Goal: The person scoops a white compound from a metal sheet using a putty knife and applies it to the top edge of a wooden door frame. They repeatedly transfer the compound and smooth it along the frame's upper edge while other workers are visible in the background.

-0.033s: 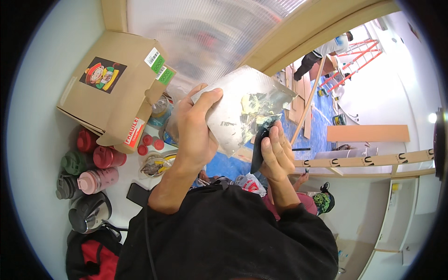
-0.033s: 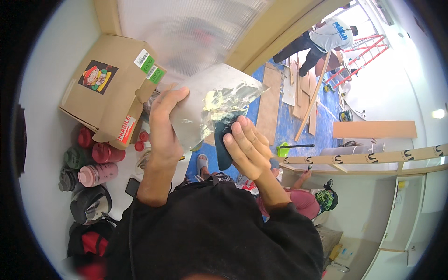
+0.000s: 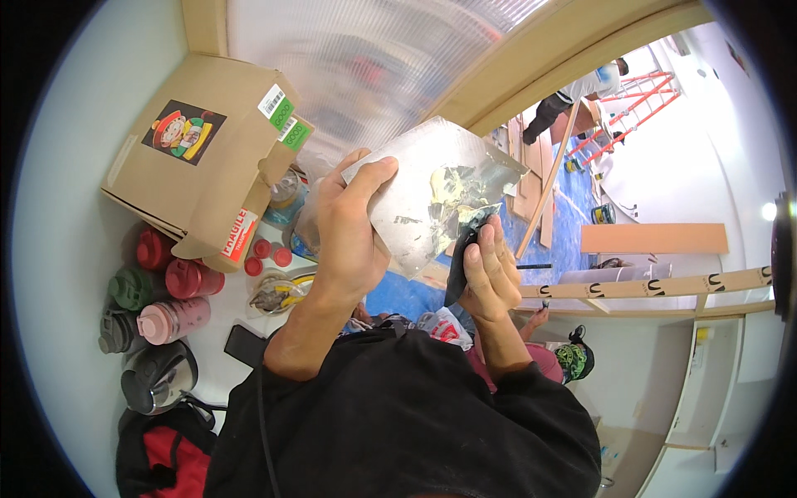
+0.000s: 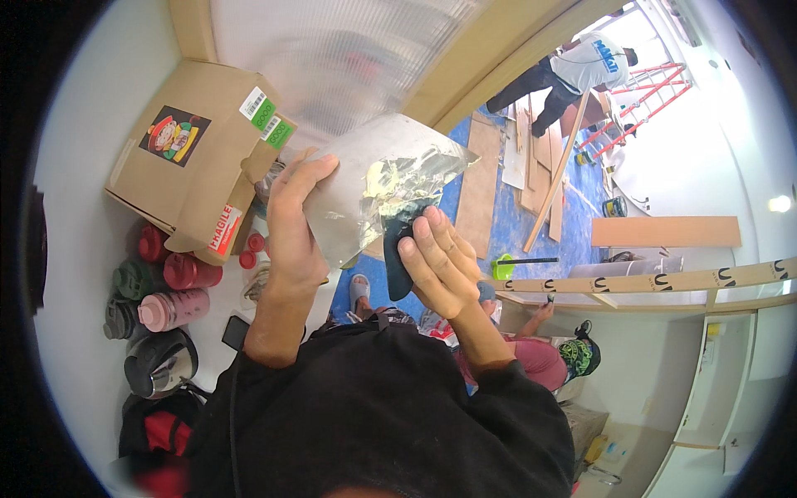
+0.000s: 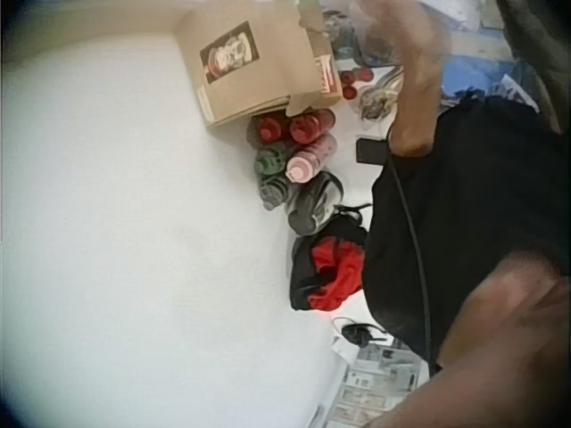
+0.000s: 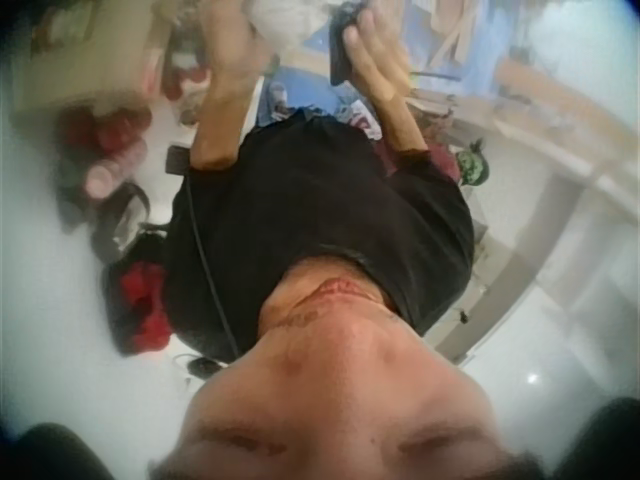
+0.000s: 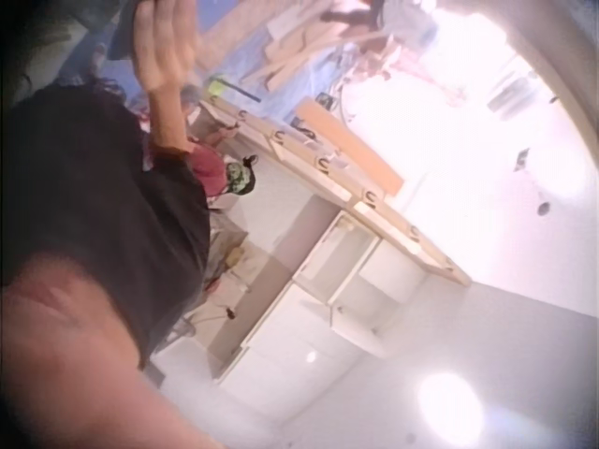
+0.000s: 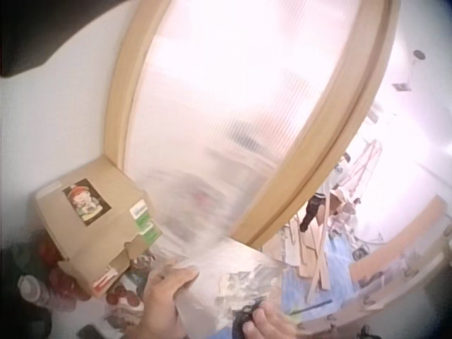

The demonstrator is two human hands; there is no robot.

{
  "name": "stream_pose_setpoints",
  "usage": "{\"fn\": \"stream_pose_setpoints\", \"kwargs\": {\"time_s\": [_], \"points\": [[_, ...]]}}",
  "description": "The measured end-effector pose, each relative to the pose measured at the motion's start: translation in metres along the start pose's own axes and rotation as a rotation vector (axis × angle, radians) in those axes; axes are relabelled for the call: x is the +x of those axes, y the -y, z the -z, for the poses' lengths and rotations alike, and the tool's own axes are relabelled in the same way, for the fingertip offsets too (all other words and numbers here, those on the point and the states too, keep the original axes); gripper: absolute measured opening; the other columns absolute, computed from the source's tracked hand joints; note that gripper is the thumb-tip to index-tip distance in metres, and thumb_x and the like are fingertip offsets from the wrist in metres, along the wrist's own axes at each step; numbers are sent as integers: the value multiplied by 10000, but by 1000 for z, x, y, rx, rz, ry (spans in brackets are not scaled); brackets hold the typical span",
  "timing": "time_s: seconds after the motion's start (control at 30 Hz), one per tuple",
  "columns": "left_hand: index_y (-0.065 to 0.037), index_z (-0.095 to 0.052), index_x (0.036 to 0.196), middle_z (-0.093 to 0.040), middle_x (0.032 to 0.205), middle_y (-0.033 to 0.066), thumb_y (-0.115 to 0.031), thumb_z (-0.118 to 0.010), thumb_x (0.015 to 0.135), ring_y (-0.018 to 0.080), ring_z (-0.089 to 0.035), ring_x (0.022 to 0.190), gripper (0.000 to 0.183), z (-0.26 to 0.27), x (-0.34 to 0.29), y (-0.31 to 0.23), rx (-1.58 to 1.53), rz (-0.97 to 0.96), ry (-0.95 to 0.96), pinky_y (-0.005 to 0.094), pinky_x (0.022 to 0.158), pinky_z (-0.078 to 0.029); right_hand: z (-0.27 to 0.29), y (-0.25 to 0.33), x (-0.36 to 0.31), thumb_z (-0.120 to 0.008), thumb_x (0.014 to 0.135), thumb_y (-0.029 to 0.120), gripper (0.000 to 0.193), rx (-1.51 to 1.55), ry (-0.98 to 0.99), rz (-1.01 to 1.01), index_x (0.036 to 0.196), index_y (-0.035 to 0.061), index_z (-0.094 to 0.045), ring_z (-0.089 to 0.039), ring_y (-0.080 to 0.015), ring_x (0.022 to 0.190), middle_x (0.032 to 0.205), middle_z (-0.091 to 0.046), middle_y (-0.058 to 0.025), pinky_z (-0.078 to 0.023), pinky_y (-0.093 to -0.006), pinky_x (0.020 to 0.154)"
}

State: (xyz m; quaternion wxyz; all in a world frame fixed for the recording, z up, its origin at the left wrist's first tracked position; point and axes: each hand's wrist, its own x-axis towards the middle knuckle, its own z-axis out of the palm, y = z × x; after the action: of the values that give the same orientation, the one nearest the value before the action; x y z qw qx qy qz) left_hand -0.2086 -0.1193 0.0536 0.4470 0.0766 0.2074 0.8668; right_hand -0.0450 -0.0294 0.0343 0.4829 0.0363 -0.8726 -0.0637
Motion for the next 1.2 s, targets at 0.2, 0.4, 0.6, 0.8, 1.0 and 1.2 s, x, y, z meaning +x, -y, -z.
{"fn": "stream_pose_setpoints", "kwargs": {"time_s": [0.2, 0.4, 0.6, 0.8, 1.0, 1.2], "points": [[11, -576, 973, -633, 912, 100, -103, -561, 853, 147, -636, 809, 166, 2, 5, -3, -27, -57, 5, 266, 708, -512, 7, 9, -9, -680, 743, -36, 295, 76, 81, -24, 1033, -38, -630, -623, -401, 1018, 1041, -645, -228, -505, -463, 900], [-24, -557, 913, -584, 843, 42, -128, -566, 868, 104, -579, 741, 113, 2, -3, -8, 108, -112, -136, 236, 647, -470, 23, 15, 22, -591, 866, -38, 200, 299, -270, -724, 1060, -48, -540, -661, -205, 869, 855, -656, -136, -525, -301, 779], [-57, -472, 738, -433, 671, -53, -141, -564, 898, 15, -357, 627, 203, 10, -6, -1, 415, -353, -56, 207, 528, -283, 41, 0, 50, -604, 873, -8, 131, 379, 8, -937, 984, -60, -558, -554, -62, 659, 767, -634, -72, -432, -187, 607], [-56, -425, 704, -375, 646, -63, -129, -555, 902, 10, -296, 611, 248, 16, -6, 6, 471, -382, -33, 221, 512, -228, 34, -11, 46, -624, 846, -32, 124, 367, 6, -828, 959, -70, -588, -611, -92, 712, 800, -675, -101, -487, -222, 662], [-52, -417, 702, -366, 637, -65, -125, -548, 904, 10, -291, 603, 252, 16, -1, 7, 499, -376, -48, 224, 505, -224, 28, -6, 44, -656, 788, -72, 147, 154, 153, -563, 924, -51, -605, -669, -163, 677, 815, -692, -139, -508, -238, 633], [-33, -463, 731, -407, 634, -58, -128, -540, 901, 18, -314, 592, 209, 15, 1, 12, 540, -367, -105, 230, 501, -237, 17, 0, 41, -660, 769, -92, 168, 204, 171, -527, 923, -57, -603, -686, -191, 676, 830, -693, -155, -519, -252, 607]]}}
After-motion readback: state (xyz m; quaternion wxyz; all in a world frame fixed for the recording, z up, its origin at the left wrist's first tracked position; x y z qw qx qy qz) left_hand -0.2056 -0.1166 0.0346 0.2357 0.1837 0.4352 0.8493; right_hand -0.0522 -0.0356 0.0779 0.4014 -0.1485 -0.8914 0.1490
